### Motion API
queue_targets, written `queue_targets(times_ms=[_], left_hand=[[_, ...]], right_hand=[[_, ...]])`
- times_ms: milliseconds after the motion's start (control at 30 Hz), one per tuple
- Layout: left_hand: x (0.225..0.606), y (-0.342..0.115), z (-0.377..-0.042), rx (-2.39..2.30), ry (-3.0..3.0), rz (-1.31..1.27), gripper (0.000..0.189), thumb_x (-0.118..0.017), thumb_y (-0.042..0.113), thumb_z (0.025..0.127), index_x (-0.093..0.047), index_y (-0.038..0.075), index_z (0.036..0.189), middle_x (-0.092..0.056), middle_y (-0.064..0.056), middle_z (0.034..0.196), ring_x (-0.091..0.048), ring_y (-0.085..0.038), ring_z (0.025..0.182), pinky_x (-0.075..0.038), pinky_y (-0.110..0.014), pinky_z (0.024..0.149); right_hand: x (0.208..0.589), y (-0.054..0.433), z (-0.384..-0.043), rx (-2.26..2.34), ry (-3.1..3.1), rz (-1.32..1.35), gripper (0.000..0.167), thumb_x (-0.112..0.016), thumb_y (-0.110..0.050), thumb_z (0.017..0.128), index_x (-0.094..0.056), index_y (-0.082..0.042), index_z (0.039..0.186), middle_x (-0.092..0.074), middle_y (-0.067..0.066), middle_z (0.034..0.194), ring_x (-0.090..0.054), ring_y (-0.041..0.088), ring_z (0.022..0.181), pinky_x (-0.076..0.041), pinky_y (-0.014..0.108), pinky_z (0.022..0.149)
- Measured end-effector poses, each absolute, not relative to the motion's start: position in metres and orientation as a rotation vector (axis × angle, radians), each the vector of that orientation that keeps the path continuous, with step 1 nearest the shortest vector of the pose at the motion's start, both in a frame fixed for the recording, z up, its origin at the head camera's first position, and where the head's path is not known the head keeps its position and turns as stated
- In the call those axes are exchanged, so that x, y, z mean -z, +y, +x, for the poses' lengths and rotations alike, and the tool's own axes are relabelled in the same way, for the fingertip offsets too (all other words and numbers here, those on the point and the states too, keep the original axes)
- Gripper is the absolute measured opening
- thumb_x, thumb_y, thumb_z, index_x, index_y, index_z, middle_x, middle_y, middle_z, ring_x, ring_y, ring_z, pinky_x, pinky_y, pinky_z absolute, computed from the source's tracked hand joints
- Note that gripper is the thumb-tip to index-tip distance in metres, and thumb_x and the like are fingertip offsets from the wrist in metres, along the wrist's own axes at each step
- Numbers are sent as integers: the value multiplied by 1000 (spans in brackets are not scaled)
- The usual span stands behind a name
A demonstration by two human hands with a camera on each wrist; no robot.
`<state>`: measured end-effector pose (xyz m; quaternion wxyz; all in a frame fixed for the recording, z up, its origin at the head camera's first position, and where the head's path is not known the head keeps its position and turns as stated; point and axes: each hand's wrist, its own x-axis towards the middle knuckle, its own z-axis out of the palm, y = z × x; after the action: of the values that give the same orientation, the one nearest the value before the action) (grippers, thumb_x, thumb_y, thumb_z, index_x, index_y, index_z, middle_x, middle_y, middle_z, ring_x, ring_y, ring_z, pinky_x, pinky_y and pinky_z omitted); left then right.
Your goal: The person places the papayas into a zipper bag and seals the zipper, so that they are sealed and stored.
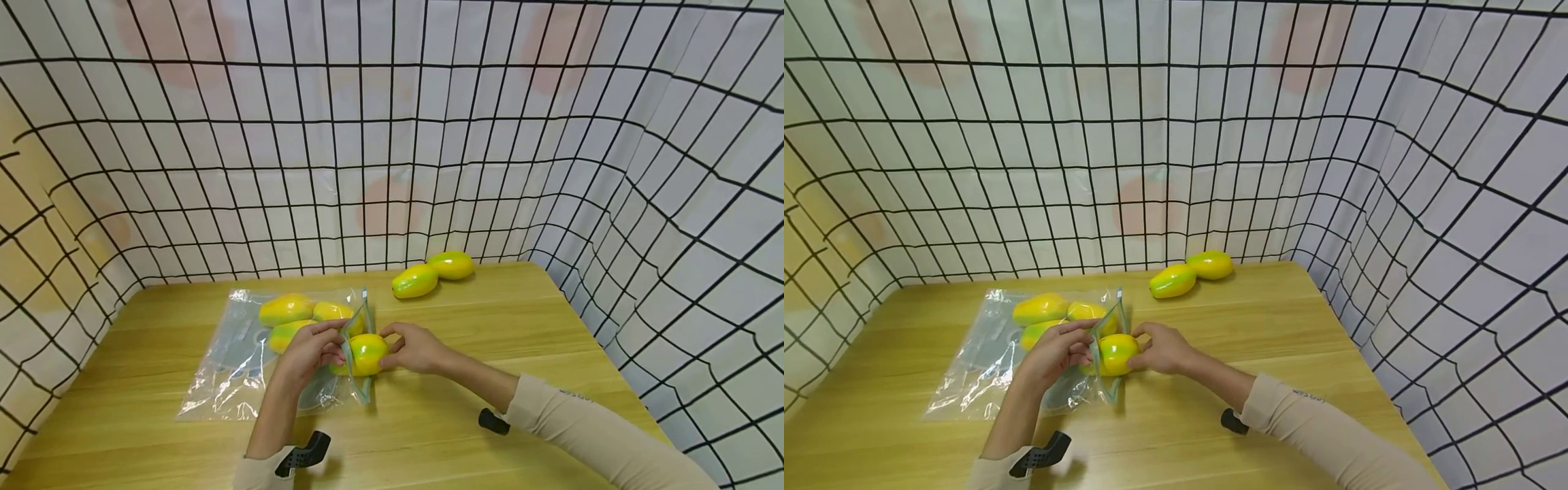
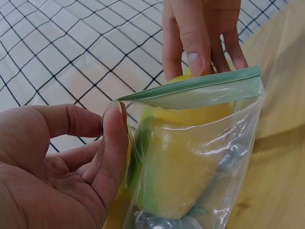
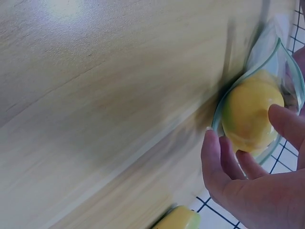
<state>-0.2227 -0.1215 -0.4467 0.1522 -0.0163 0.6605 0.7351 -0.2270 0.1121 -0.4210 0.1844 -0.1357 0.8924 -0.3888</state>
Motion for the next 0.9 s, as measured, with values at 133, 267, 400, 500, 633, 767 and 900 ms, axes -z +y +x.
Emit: queue_targets(times_ms=[133, 267, 400, 500, 633, 767, 900], left_hand=[[448, -122, -222, -2104, 1891, -55, 48, -54, 3, 94, -53, -6, 142, -64, -3, 71, -63, -11, 58, -59, -21, 61], [448, -122, -222, -2110, 1883, -56, 48, -55, 2, 95, -53, -5, 142, -64, -3, 71, -63, -11, 57, -59, -21, 61], [447, -122, -223, -2127, 1880, -58, 48, -55, 2, 94, -53, -6, 142, -64, -2, 69, -63, -10, 56, -59, -21, 60], [447, -122, -223, -2138, 1875, -58, 48, -54, 2, 94, -53, -7, 141, -64, -2, 70, -63, -10, 55, -59, -21, 59], [446, -122, -224, -2148, 1865, -51, 48, -54, 0, 94, -53, -7, 142, -64, -4, 76, -63, -10, 56, -59, -20, 59], [446, -123, -224, -2148, 1863, -49, 48, -54, 1, 95, -53, -7, 142, -63, -6, 82, -63, -10, 56, -59, -20, 60], [446, -123, -223, -2144, 1864, -46, 47, -53, 1, 95, -52, -7, 142, -63, -5, 81, -63, -10, 57, -59, -20, 61]], right_hand=[[422, 109, -226, 1082, 2535, -398, 55, -81, -24, 85, -62, -9, 134, -73, 12, 109, -69, 23, 99, -60, 35, 78], [423, 105, -225, 1076, 2552, -377, 53, -80, -25, 86, -62, -7, 133, -73, 12, 111, -69, 24, 102, -60, 36, 81], [422, 102, -224, 1108, 2537, -324, 49, -79, -24, 87, -62, -5, 128, -72, 14, 113, -69, 25, 102, -60, 37, 83], [422, 101, -225, 1131, 2526, -317, 46, -78, -24, 87, -62, -5, 126, -72, 15, 114, -69, 25, 101, -60, 37, 83], [424, 100, -225, 1125, 2533, -350, 46, -78, -23, 86, -64, -6, 127, -72, 14, 111, -69, 23, 98, -60, 35, 80], [421, 97, -224, 1125, 2528, -372, 49, -78, -21, 86, -64, -6, 130, -72, 14, 110, -69, 22, 97, -60, 34, 78], [420, 95, -222, 1134, 2513, -366, 52, -78, -21, 86, -63, -3, 132, -72, 15, 111, -68, 23, 97, -60, 35, 78]])
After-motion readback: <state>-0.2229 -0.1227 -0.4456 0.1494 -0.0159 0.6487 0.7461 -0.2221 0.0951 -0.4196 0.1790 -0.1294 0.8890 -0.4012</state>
